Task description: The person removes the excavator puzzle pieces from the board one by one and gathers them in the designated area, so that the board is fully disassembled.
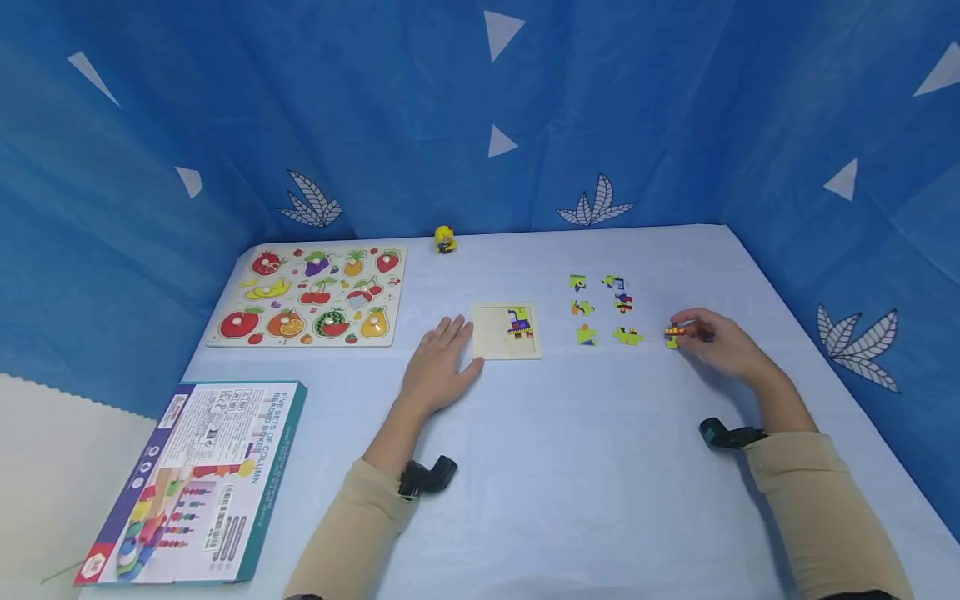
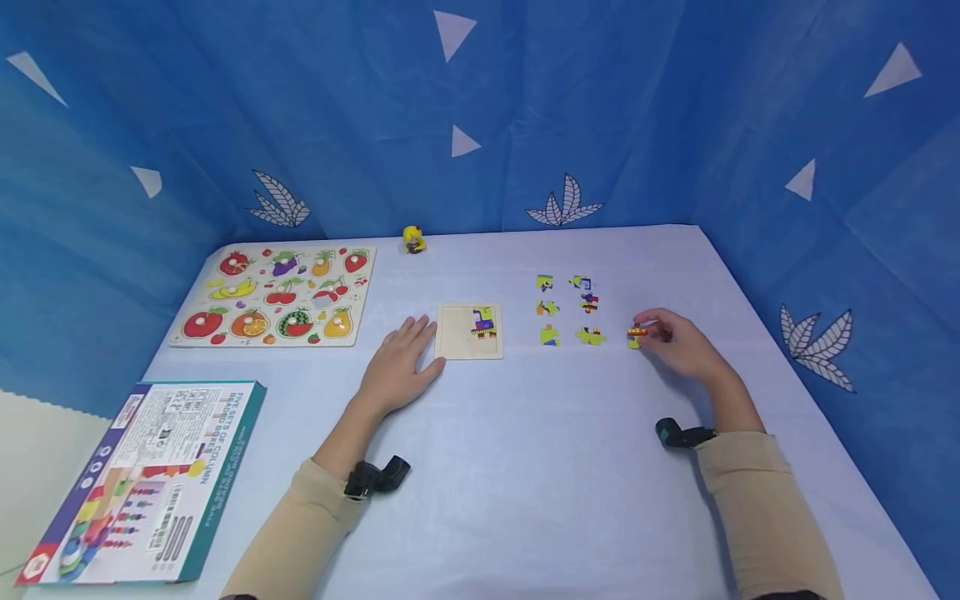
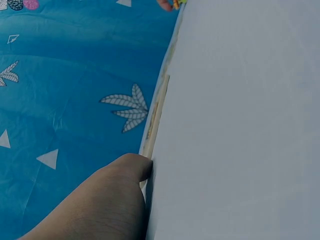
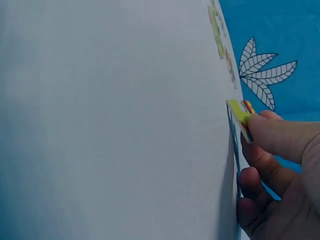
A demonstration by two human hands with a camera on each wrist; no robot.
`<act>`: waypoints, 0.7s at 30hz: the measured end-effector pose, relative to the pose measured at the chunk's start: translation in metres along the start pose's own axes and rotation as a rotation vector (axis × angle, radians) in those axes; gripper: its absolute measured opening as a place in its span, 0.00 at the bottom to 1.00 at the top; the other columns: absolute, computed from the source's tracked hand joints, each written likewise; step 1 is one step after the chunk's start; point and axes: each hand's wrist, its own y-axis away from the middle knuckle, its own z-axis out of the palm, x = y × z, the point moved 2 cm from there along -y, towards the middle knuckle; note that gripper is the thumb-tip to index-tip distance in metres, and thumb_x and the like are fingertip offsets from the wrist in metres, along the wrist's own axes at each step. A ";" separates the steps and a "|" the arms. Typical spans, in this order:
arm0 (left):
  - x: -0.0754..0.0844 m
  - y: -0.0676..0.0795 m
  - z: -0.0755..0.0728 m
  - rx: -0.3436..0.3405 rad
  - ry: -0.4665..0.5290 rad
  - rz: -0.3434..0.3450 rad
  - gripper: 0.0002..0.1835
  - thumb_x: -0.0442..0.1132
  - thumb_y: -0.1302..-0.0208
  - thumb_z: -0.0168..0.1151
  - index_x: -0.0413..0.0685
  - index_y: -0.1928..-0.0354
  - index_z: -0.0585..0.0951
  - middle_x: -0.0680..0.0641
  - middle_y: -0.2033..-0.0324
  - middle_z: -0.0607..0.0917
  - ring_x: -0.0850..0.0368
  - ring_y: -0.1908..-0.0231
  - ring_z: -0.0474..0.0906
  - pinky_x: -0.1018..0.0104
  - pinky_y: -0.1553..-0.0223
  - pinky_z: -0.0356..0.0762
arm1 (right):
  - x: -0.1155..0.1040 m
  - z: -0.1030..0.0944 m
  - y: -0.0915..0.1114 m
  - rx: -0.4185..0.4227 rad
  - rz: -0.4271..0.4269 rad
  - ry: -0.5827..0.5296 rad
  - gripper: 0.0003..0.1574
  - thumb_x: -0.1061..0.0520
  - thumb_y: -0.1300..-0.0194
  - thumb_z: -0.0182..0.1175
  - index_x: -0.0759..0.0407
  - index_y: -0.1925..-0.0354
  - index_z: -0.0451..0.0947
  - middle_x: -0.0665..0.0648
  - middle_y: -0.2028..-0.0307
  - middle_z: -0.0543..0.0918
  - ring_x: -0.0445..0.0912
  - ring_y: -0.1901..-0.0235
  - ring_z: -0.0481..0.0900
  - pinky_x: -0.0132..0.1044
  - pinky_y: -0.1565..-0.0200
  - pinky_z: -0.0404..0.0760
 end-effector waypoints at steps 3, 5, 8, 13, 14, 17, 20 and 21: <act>0.000 0.000 -0.001 -0.004 0.011 0.002 0.39 0.63 0.30 0.46 0.55 0.23 0.59 0.52 0.22 0.55 0.53 0.21 0.44 0.52 0.21 0.45 | -0.001 0.001 0.000 0.015 -0.006 0.022 0.23 0.55 0.27 0.55 0.60 0.37 0.70 0.65 0.51 0.77 0.56 0.52 0.71 0.43 0.55 0.72; -0.001 0.001 -0.002 -0.003 0.014 0.002 0.39 0.63 0.30 0.46 0.55 0.23 0.59 0.52 0.22 0.55 0.54 0.21 0.44 0.52 0.21 0.45 | -0.002 0.002 0.000 0.020 -0.009 0.032 0.23 0.56 0.27 0.55 0.60 0.37 0.70 0.66 0.50 0.77 0.57 0.50 0.71 0.46 0.54 0.73; -0.001 0.001 -0.002 0.003 0.014 0.005 0.39 0.63 0.30 0.47 0.54 0.23 0.59 0.52 0.22 0.55 0.53 0.21 0.44 0.52 0.21 0.46 | -0.002 0.003 -0.001 0.022 -0.017 0.044 0.23 0.57 0.28 0.55 0.60 0.37 0.70 0.67 0.50 0.77 0.58 0.49 0.72 0.50 0.51 0.74; -0.001 0.000 -0.002 0.001 0.013 0.010 0.39 0.64 0.30 0.46 0.54 0.23 0.59 0.52 0.22 0.55 0.53 0.21 0.44 0.52 0.21 0.46 | -0.001 0.005 -0.005 0.023 -0.027 0.066 0.23 0.58 0.29 0.56 0.60 0.38 0.70 0.66 0.52 0.76 0.58 0.51 0.72 0.49 0.53 0.74; -0.001 0.000 -0.002 0.000 0.013 0.009 0.39 0.64 0.30 0.46 0.55 0.23 0.59 0.52 0.22 0.55 0.53 0.21 0.44 0.52 0.21 0.46 | -0.001 0.005 -0.006 0.023 -0.028 0.068 0.23 0.58 0.29 0.56 0.59 0.38 0.70 0.65 0.52 0.76 0.57 0.52 0.72 0.49 0.53 0.74; -0.001 0.000 -0.002 0.001 0.018 0.009 0.39 0.63 0.30 0.46 0.55 0.23 0.59 0.52 0.22 0.55 0.53 0.21 0.44 0.52 0.21 0.45 | -0.002 0.006 -0.007 0.026 -0.029 0.076 0.23 0.58 0.28 0.56 0.59 0.38 0.70 0.65 0.52 0.76 0.57 0.52 0.72 0.48 0.54 0.74; -0.001 0.000 -0.002 0.001 0.019 0.004 0.39 0.63 0.30 0.47 0.55 0.23 0.59 0.52 0.22 0.55 0.53 0.21 0.44 0.52 0.21 0.45 | -0.003 0.006 -0.006 0.022 -0.033 0.071 0.23 0.58 0.29 0.57 0.60 0.38 0.70 0.65 0.52 0.76 0.57 0.52 0.72 0.49 0.53 0.75; -0.001 0.000 -0.002 0.000 0.017 0.002 0.39 0.63 0.30 0.47 0.55 0.23 0.59 0.52 0.22 0.55 0.53 0.21 0.44 0.52 0.21 0.45 | -0.004 0.006 -0.006 0.023 -0.035 0.073 0.23 0.58 0.29 0.57 0.60 0.39 0.71 0.65 0.51 0.76 0.57 0.52 0.72 0.50 0.53 0.75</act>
